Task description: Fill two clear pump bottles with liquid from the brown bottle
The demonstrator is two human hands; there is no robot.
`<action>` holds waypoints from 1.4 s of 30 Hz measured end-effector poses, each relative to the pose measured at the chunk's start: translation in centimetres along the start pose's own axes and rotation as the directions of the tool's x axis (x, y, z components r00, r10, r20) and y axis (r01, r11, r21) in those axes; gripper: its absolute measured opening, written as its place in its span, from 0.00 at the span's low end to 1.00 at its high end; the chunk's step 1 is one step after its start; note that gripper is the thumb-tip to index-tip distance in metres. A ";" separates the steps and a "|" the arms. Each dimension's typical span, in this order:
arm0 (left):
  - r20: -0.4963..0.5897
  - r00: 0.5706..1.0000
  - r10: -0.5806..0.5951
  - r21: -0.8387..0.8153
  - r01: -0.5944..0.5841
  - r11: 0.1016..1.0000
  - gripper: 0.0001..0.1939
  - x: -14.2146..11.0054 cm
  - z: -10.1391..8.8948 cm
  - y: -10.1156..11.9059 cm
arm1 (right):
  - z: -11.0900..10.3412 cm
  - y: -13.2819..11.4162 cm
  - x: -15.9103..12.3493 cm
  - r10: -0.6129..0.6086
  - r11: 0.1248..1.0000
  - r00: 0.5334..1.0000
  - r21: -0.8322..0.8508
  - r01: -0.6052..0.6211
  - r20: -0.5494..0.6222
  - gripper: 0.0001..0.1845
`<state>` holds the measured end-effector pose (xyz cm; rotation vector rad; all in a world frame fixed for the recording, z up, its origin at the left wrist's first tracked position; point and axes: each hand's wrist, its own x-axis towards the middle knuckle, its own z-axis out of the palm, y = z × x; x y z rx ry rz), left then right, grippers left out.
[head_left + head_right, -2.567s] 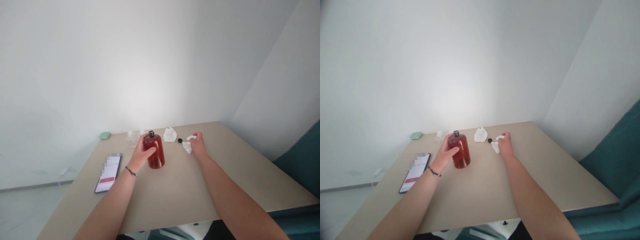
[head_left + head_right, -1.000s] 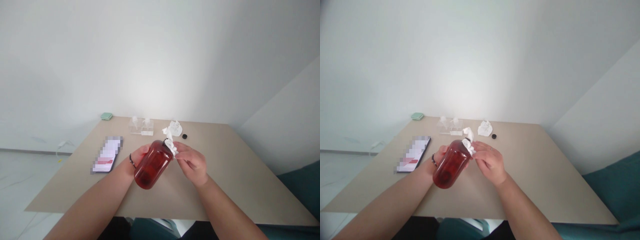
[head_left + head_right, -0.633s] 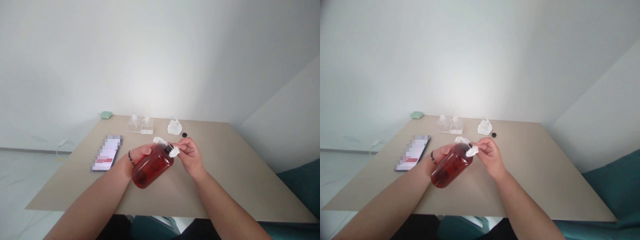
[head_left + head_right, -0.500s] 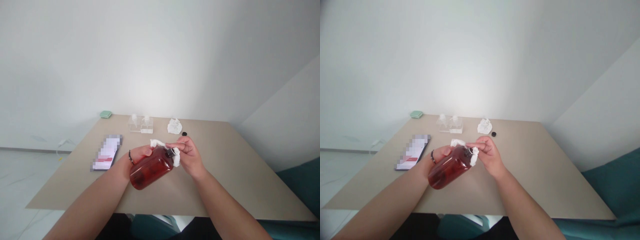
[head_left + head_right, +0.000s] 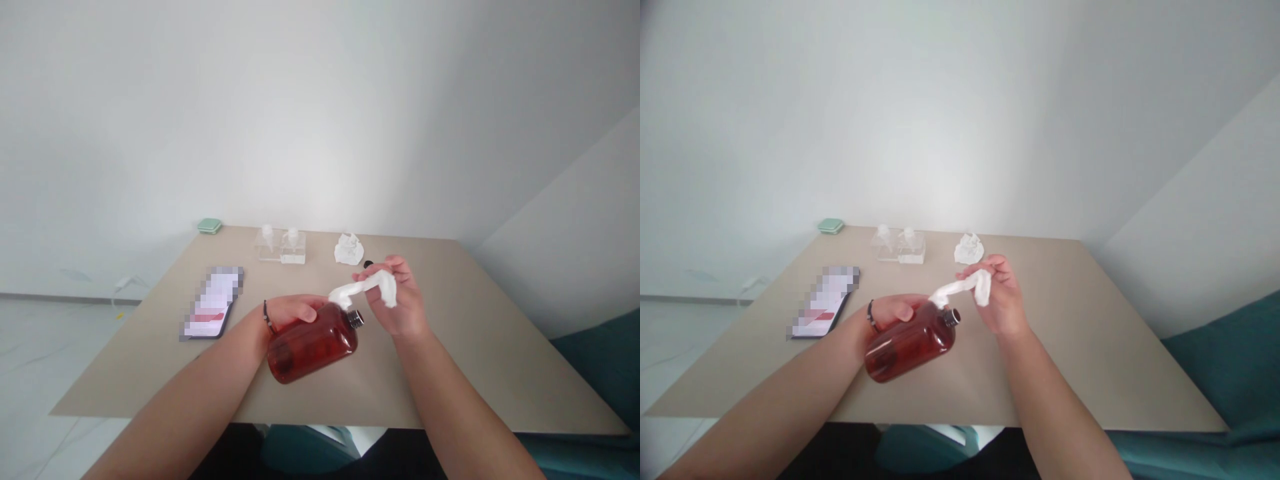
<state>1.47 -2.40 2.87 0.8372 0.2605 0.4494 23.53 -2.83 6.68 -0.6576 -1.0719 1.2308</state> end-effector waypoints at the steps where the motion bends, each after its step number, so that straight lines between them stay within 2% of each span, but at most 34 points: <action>1: 0.030 1.000 -0.010 -0.008 0.011 1.000 0.32 0.0 0.0 0.2 | -1.1 -0.2 0.7 -0.032 0.999 0.995 -0.035 0.029 -0.093 0.14; 3: 0.056 0.998 0.025 -0.023 -0.024 0.999 0.32 0.3 -0.2 0.4 | -3.8 -0.4 1.9 -0.079 0.979 0.957 -0.201 0.022 -0.280 0.09; 4: 0.038 0.996 0.078 -0.019 -0.077 0.997 0.31 0.5 -0.4 0.5 | -5.2 -0.4 2.4 -0.093 0.940 0.931 -0.339 -0.034 -0.352 0.06; 5: 0.002 0.990 0.138 -0.009 -0.138 0.990 0.30 0.7 -0.7 0.6 | -6.5 -0.4 2.8 -0.069 0.864 0.921 -0.484 -0.137 -0.384 0.03; 6: -0.041 0.980 0.195 0.001 -0.195 0.981 0.30 0.9 -1.1 0.6 | -7.7 -0.3 3.1 -0.053 0.756 0.909 -0.611 -0.234 -0.414 0.04; 8: -0.131 0.952 0.275 0.017 -0.275 0.961 0.28 1.2 -1.8 0.5 | -9.0 0.0 3.5 -0.042 0.479 0.913 -0.810 -0.338 -0.405 0.12; 11: -0.244 0.907 0.342 0.018 -0.349 0.937 0.24 1.4 -2.5 0.3 | -8.7 0.9 4.1 -0.008 0.069 0.947 -0.945 -0.320 -0.321 0.20; 14: -0.307 0.863 0.401 0.018 -0.416 0.909 0.24 1.7 -2.6 0.4 | -6.7 2.1 5.0 0.024 -0.196 0.978 -0.960 -0.199 -0.207 0.23; 17: -0.323 0.844 0.429 0.038 -0.441 0.897 0.23 1.9 -2.5 0.6 | -5.3 3.4 5.9 0.068 -0.338 0.989 -0.936 -0.097 -0.127 0.25; 20: -0.342 0.825 0.449 0.071 -0.454 0.888 0.23 2.1 -2.4 0.7 | -5.0 4.4 6.5 0.082 -0.370 0.989 -0.925 -0.085 -0.124 0.22; 22: -0.350 0.815 0.462 0.089 -0.462 0.883 0.24 2.2 -2.2 0.7 | -5.2 4.7 6.7 0.080 -0.355 0.990 -0.931 -0.080 -0.116 0.18; 24: -0.353 0.814 0.462 0.096 -0.460 0.883 0.25 2.3 -2.1 0.7 | -5.5 4.7 6.7 0.065 -0.298 0.993 -0.952 -0.075 -0.099 0.15; 26: -0.352 0.814 0.462 0.103 -0.457 0.884 0.26 2.3 -2.0 0.6 | -5.5 4.5 6.6 -0.002 -0.157 0.995 -0.983 -0.095 -0.096 0.12; 27: -0.349 0.815 0.464 0.112 -0.455 0.883 0.26 2.3 -2.0 0.6 | -5.5 4.3 6.5 -0.049 -0.036 0.994 -0.994 -0.104 -0.102 0.11; 29: -0.334 0.822 0.461 0.135 -0.443 0.886 0.27 2.3 -1.9 0.5 | -5.3 4.0 6.0 -0.137 0.291 0.983 -0.954 -0.078 -0.122 0.09; 31: -0.308 0.845 0.437 0.153 -0.410 0.899 0.27 2.3 -1.8 0.5 | -4.8 3.8 5.2 -0.186 0.607 0.975 -0.795 0.016 -0.122 0.09; 33: -0.281 0.871 0.403 0.163 -0.370 0.915 0.27 2.3 -1.7 0.4 | -4.1 3.8 4.3 -0.205 0.808 0.973 -0.579 0.108 -0.104 0.11; 35: -0.255 0.895 0.366 0.167 -0.333 0.928 0.27 2.2 -1.6 0.2 | -3.2 3.9 3.4 -0.193 0.906 0.979 -0.395 0.149 -0.073 0.12; 37: -0.225 0.919 0.323 0.156 -0.293 0.943 0.26 2.1 -1.5 0.1 | -2.3 3.9 2.7 -0.163 0.950 0.986 -0.274 0.151 -0.022 0.12; 39: -0.196 0.940 0.277 0.131 -0.255 0.958 0.25 2.0 -1.3 -0.1 | -1.6 3.8 2.0 -0.123 0.967 0.991 -0.218 0.130 0.045 0.15; 42: -0.185 0.951 0.247 0.096 -0.233 0.968 0.25 1.9 -1.1 -0.2 | -1.1 3.5 1.4 -0.054 0.966 0.990 -0.244 0.084 0.128 0.18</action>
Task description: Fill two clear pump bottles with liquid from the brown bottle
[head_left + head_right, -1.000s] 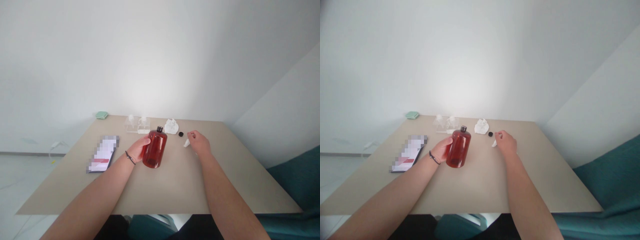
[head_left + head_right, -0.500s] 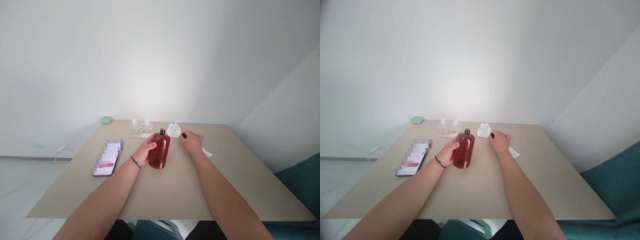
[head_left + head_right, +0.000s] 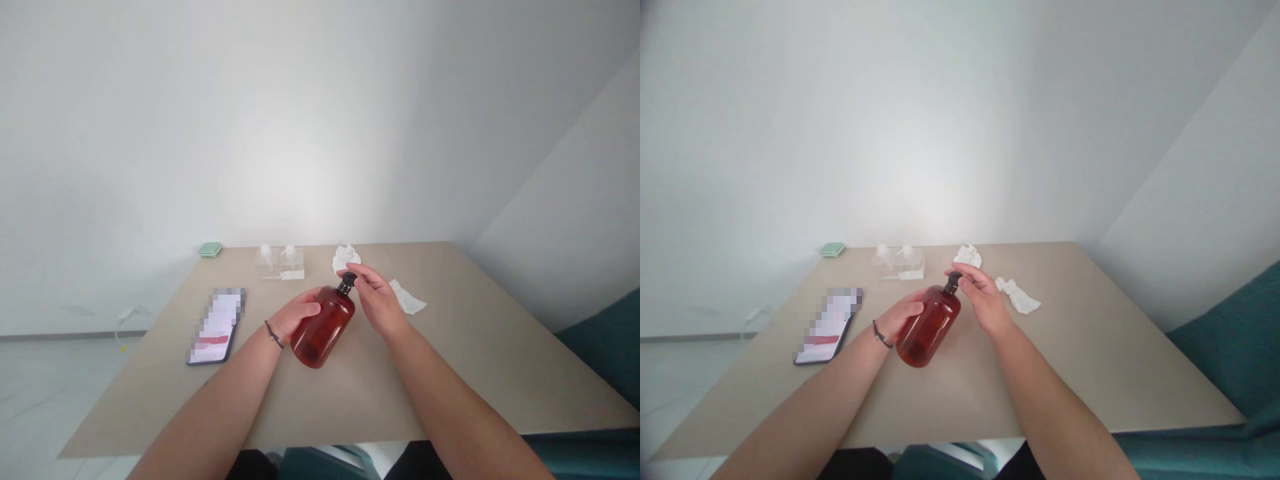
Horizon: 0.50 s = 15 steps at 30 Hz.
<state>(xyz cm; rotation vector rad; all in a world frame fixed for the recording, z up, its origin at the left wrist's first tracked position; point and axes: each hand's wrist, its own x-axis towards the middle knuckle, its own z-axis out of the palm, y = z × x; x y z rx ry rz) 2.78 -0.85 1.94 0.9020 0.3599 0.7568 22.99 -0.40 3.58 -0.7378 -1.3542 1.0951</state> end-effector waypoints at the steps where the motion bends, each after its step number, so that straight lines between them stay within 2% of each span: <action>1: -0.002 1.000 -0.001 -0.006 0.001 1.000 0.26 0.0 0.1 0.0 | 0.0 -0.1 -0.1 0.015 0.999 1.000 -0.028 -0.015 0.022 0.18; 9: 0.002 1.000 0.017 -0.036 -0.017 0.999 0.27 -0.1 0.1 0.1 | -0.3 -0.5 -0.2 0.046 0.990 0.996 -0.140 -0.035 0.076 0.20; 12: -0.013 1.000 0.002 -0.017 -0.002 1.000 0.26 -0.1 0.0 0.1 | -0.5 -1.2 -0.1 0.011 0.960 0.994 -0.281 0.020 0.107 0.19; 15: -0.029 0.999 -0.025 0.035 0.026 0.999 0.26 -0.1 0.0 0.1 | -0.7 -1.7 0.0 -0.046 0.894 0.990 -0.436 0.101 0.135 0.15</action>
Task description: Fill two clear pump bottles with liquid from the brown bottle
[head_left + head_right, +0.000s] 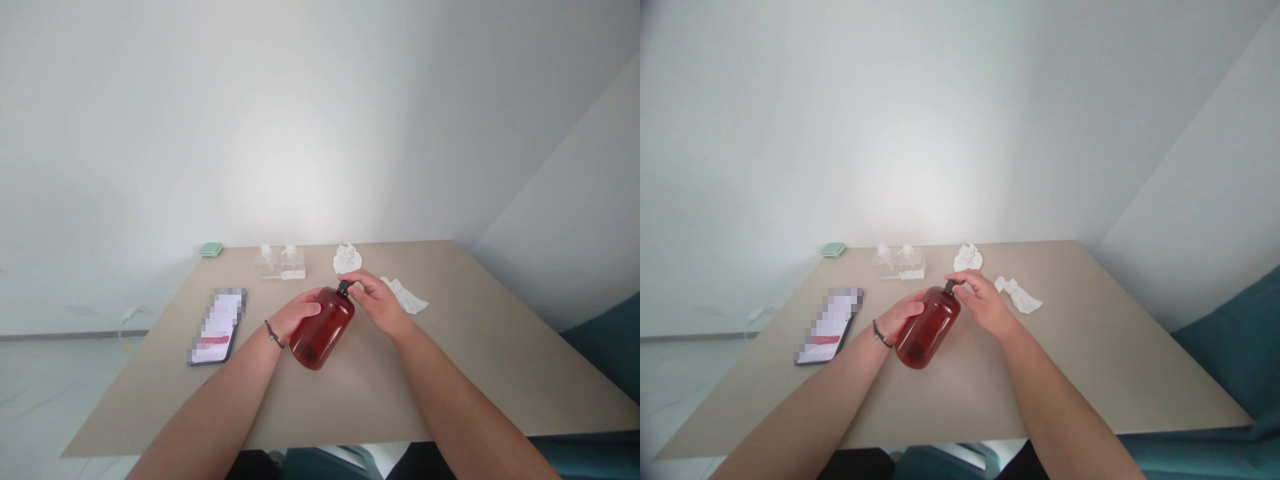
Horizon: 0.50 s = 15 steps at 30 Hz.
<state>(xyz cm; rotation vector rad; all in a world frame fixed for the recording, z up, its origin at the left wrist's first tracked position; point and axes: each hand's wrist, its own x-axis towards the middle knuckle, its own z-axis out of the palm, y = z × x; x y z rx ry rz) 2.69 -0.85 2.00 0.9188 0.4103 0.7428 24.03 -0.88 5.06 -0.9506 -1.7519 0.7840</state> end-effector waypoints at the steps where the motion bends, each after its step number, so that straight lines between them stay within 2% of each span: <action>1: -0.004 1.000 -0.011 0.025 0.011 1.000 0.25 0.0 0.1 0.0 | -0.1 0.0 0.1 0.001 0.999 1.000 -0.048 -0.001 -0.008 0.13; 3: -0.007 0.999 -0.033 0.073 0.033 0.997 0.24 0.0 0.3 0.0 | -0.3 0.2 0.2 0.043 0.991 0.999 -0.123 -0.046 -0.023 0.12; 5: 0.003 0.999 -0.054 0.103 0.053 0.993 0.25 0.0 0.7 -0.1 | -0.4 0.5 0.2 0.082 0.985 0.997 -0.155 -0.083 -0.013 0.17; 9: 0.012 0.998 -0.068 0.115 0.066 0.991 0.26 0.0 1.0 0.1 | -1.2 0.8 0.1 0.044 0.999 0.999 0.021 -0.045 0.021 0.24; 11: 0.006 0.998 -0.064 0.115 0.063 0.991 0.26 -0.1 1.1 0.1 | -1.9 0.6 0.0 0.043 0.991 0.996 0.120 -0.052 0.076 0.22; 15: 0.034 0.997 -0.076 0.109 0.072 0.991 0.28 -0.1 1.2 0.2 | -2.8 -0.1 -0.1 0.156 0.977 0.966 0.113 -0.182 0.208 0.17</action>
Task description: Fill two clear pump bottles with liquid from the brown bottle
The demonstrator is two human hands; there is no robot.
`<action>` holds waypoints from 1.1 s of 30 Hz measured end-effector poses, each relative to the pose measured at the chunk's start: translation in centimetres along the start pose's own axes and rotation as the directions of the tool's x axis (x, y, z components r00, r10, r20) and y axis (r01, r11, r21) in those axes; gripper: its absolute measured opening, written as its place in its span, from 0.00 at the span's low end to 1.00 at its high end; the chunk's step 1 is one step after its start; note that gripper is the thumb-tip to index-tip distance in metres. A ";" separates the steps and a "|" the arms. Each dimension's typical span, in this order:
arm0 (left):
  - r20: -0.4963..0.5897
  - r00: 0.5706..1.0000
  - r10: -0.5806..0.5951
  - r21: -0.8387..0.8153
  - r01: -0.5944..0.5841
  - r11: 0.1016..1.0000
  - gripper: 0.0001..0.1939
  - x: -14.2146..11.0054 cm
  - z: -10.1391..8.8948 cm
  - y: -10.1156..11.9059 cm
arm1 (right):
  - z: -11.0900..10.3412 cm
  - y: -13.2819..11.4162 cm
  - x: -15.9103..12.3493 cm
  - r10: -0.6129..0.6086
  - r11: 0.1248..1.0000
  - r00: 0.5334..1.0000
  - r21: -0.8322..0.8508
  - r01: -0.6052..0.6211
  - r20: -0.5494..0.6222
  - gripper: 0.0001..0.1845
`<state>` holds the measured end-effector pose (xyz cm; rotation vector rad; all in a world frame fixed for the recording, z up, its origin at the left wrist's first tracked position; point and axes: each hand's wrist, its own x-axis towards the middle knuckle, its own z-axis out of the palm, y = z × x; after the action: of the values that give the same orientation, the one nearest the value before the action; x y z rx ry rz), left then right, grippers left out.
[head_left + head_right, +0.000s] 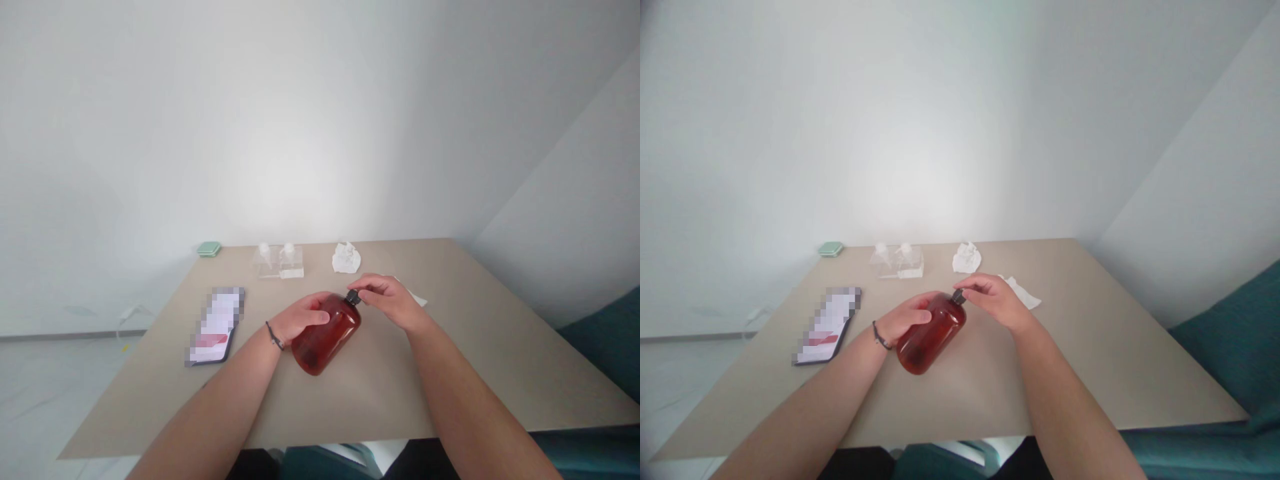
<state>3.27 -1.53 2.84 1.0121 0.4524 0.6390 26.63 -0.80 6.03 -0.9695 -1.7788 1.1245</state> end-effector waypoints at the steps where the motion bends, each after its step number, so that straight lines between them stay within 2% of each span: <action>1: 0.017 1.000 -0.009 -0.001 0.009 1.000 0.28 0.0 0.1 0.0 | 0.0 -0.1 0.0 0.038 0.999 0.999 -0.029 -0.038 -0.004 0.18; 3: 0.051 0.998 -0.023 -0.002 0.024 1.000 0.28 0.0 0.3 0.0 | 0.0 -0.2 0.0 0.059 0.992 0.998 -0.113 -0.063 -0.036 0.24; 5: 0.065 0.997 -0.029 0.000 0.029 1.000 0.27 -0.1 0.4 0.0 | -0.1 -0.3 -0.2 0.022 0.989 0.999 -0.146 -0.029 -0.047 0.28; 8: 0.062 0.998 -0.023 -0.002 0.023 1.000 0.26 -0.2 0.5 0.1 | -0.4 -0.6 -0.6 0.010 1.000 0.996 0.010 -0.011 0.088 0.24; 10: 0.065 0.998 -0.016 -0.011 0.017 1.000 0.27 -0.2 0.4 0.1 | -0.5 -0.6 -0.8 0.054 0.992 0.979 0.099 -0.074 0.195 0.25; 11: 0.067 0.998 -0.014 -0.013 0.015 1.000 0.28 -0.2 0.4 0.1 | -0.5 -0.5 -0.8 0.083 0.990 0.975 0.096 -0.105 0.208 0.25; 14: 0.054 0.998 -0.019 0.003 0.019 1.000 0.27 -0.2 0.5 0.1 | -0.4 -0.3 -0.7 0.113 0.991 0.991 -0.078 -0.107 0.077 0.26; 16: 0.050 0.998 -0.022 0.010 0.022 1.000 0.26 -0.2 0.5 0.2 | -0.3 -0.3 -0.6 0.049 0.985 0.999 -0.165 -0.048 0.002 0.32; 17: 0.052 0.998 -0.023 0.010 0.022 1.000 0.26 -0.2 0.6 0.2 | -0.3 -0.4 -0.7 0.019 0.988 1.000 -0.152 -0.019 -0.002 0.33; 19: 0.054 0.998 -0.021 0.003 0.021 1.000 0.26 -0.2 0.6 0.3 | -0.5 -0.6 -0.8 -0.005 0.999 0.999 -0.042 0.006 0.040 0.29; 21: 0.046 0.999 -0.027 -0.009 0.027 1.000 0.26 -0.3 0.6 0.4 | -0.7 -0.9 -1.0 0.025 0.998 0.993 0.049 -0.031 0.113 0.25; 24: 0.039 0.999 -0.031 -0.013 0.032 0.999 0.27 -0.4 0.5 0.3 | -0.6 -1.0 -1.2 0.091 0.993 0.983 0.056 -0.101 0.159 0.20; 26: 0.040 0.999 -0.027 0.006 0.027 1.000 0.27 -0.3 0.5 0.2 | -0.3 -0.9 -1.0 0.110 0.994 0.984 -0.003 -0.111 0.141 0.18; 29: 0.045 0.999 -0.024 0.049 0.022 0.999 0.28 -0.2 0.4 0.0 | 0.3 -0.8 -0.6 0.090 0.972 0.993 -0.225 -0.071 0.076 0.14; 31: 0.046 0.998 -0.035 0.069 0.031 0.997 0.28 -0.2 0.4 -0.1 | 0.8 -1.0 -0.4 0.063 0.902 0.998 -0.429 -0.048 0.020 0.17; 33: 0.038 0.998 -0.050 0.078 0.047 0.996 0.26 -0.2 0.4 -0.2 | 1.2 -1.2 -0.2 0.047 0.796 0.999 -0.604 -0.041 -0.005 0.21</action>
<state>3.46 -1.99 2.87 1.0824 0.4684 0.5609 25.42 -1.72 6.77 -1.3794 -2.1892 0.5694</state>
